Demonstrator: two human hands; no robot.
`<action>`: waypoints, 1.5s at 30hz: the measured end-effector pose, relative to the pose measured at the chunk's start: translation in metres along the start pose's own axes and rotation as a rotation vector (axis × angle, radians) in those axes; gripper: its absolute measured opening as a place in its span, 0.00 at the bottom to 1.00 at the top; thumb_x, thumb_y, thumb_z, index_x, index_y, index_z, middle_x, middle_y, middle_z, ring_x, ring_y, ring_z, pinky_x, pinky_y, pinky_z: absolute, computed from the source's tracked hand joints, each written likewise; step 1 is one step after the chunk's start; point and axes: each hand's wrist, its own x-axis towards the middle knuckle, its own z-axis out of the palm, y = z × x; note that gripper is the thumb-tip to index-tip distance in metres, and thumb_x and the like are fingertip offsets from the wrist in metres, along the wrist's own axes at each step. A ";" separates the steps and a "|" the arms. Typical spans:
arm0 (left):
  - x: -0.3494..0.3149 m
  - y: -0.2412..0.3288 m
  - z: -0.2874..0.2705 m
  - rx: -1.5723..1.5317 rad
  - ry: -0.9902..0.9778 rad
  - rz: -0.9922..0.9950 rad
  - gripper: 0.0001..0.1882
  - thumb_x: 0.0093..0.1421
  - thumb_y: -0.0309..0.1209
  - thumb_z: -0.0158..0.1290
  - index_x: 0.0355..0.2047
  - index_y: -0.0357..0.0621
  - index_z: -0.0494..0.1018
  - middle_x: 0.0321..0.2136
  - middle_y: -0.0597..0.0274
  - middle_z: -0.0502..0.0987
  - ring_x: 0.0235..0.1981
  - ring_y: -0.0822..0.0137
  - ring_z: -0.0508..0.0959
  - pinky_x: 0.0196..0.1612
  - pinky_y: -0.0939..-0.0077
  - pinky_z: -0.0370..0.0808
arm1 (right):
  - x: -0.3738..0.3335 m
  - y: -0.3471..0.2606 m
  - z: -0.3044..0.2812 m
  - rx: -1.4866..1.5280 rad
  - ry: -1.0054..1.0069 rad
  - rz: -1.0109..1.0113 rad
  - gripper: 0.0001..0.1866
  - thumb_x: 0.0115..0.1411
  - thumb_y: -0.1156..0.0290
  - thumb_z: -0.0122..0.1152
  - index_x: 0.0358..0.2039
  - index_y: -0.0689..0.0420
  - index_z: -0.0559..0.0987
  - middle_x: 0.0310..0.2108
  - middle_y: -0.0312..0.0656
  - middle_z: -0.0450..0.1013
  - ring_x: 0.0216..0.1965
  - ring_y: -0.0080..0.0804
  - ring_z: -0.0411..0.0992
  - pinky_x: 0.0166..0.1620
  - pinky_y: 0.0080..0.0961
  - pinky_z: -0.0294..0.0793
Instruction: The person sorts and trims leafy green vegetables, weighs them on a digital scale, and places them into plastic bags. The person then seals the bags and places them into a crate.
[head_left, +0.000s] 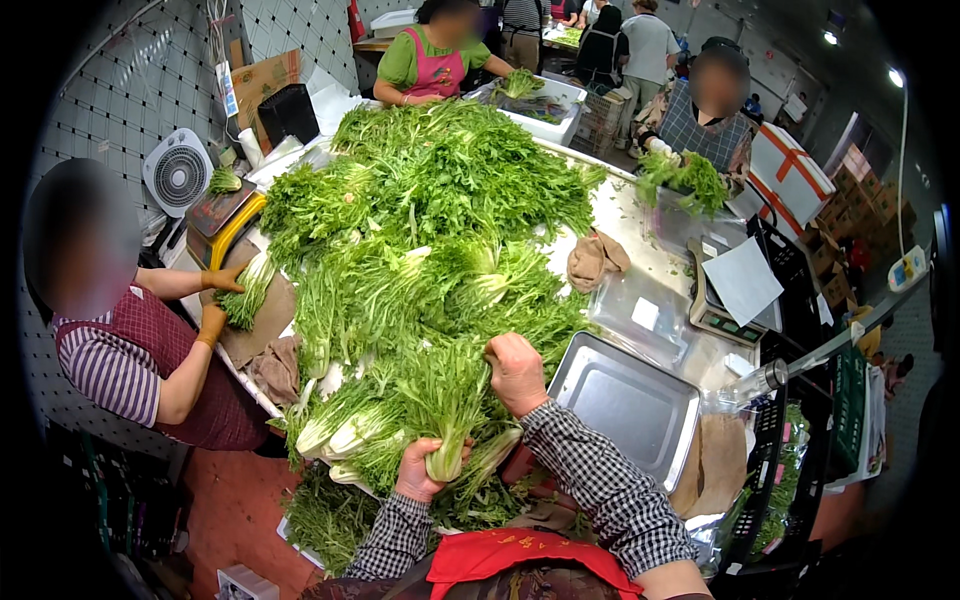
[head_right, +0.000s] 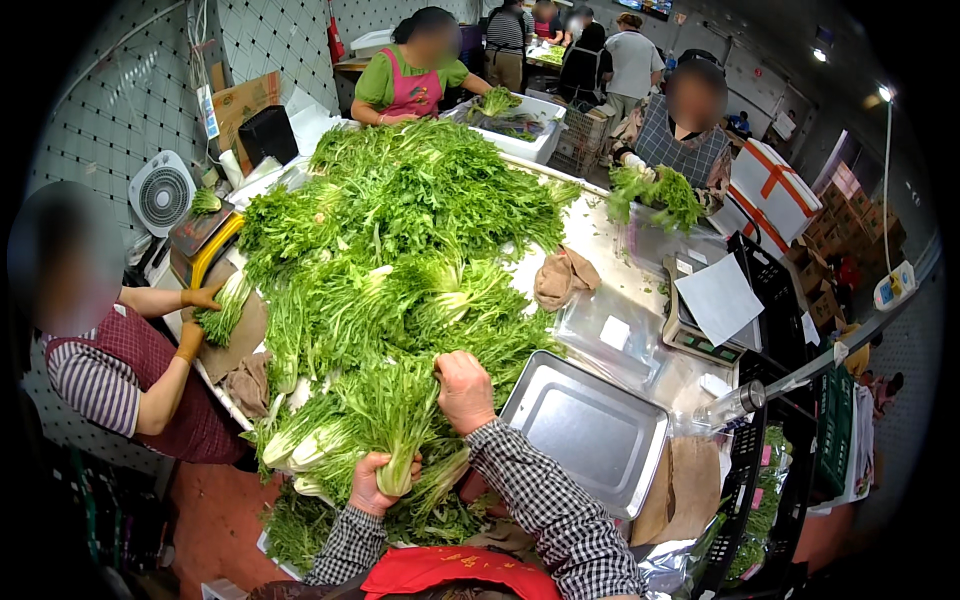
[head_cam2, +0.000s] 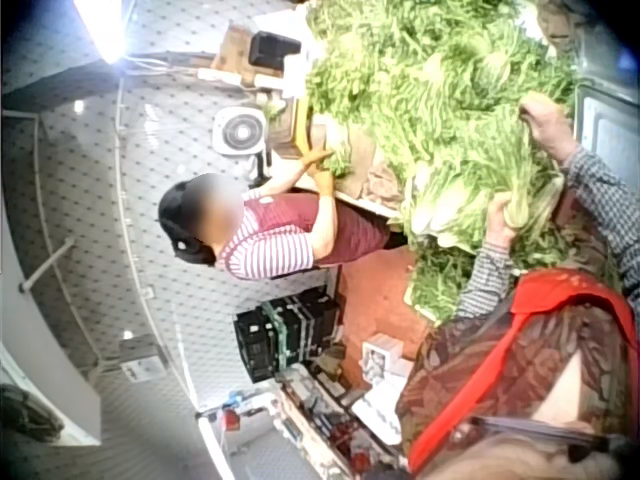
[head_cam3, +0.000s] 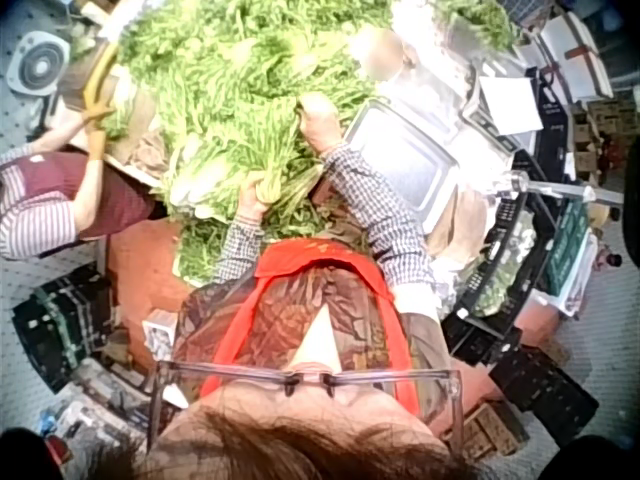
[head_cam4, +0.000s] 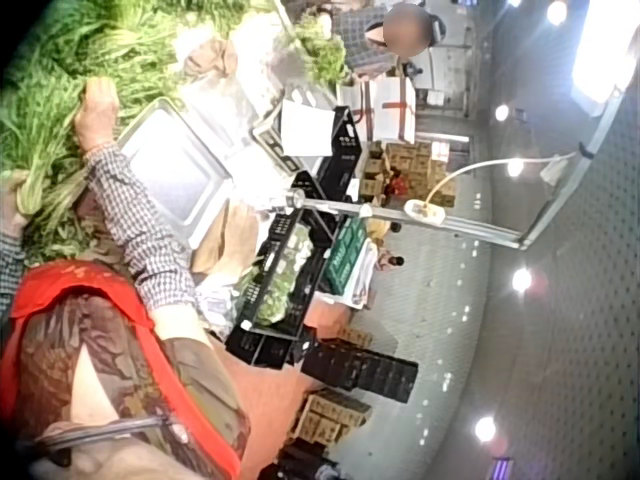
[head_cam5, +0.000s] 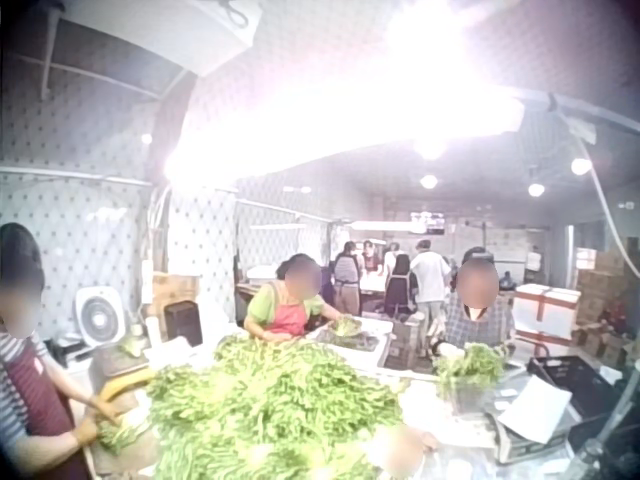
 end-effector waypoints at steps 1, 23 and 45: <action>0.000 -0.001 -0.001 -0.020 -0.010 -0.004 0.30 0.54 0.36 0.51 0.50 0.21 0.69 0.42 0.41 0.78 0.38 0.55 0.81 0.43 0.65 0.79 | 0.000 0.000 0.001 0.002 0.003 -0.005 0.06 0.49 0.80 0.63 0.26 0.58 0.73 0.25 0.44 0.70 0.31 0.46 0.71 0.36 0.36 0.71; -0.038 -0.001 -0.048 -0.215 -0.185 -0.075 0.36 0.49 0.32 0.50 0.52 0.10 0.61 0.46 0.27 0.74 0.43 0.42 0.79 0.50 0.59 0.78 | 0.023 0.006 -0.059 0.529 -0.646 0.423 0.20 0.63 0.67 0.58 0.54 0.60 0.74 0.39 0.40 0.79 0.37 0.21 0.75 0.40 0.21 0.74; -0.033 -0.015 -0.055 0.076 -0.022 -0.149 0.33 0.52 0.29 0.52 0.56 0.19 0.62 0.49 0.35 0.74 0.44 0.47 0.80 0.49 0.61 0.79 | 0.015 -0.009 -0.080 0.418 -0.567 0.342 0.13 0.62 0.69 0.59 0.45 0.61 0.80 0.40 0.42 0.80 0.39 0.27 0.78 0.43 0.24 0.77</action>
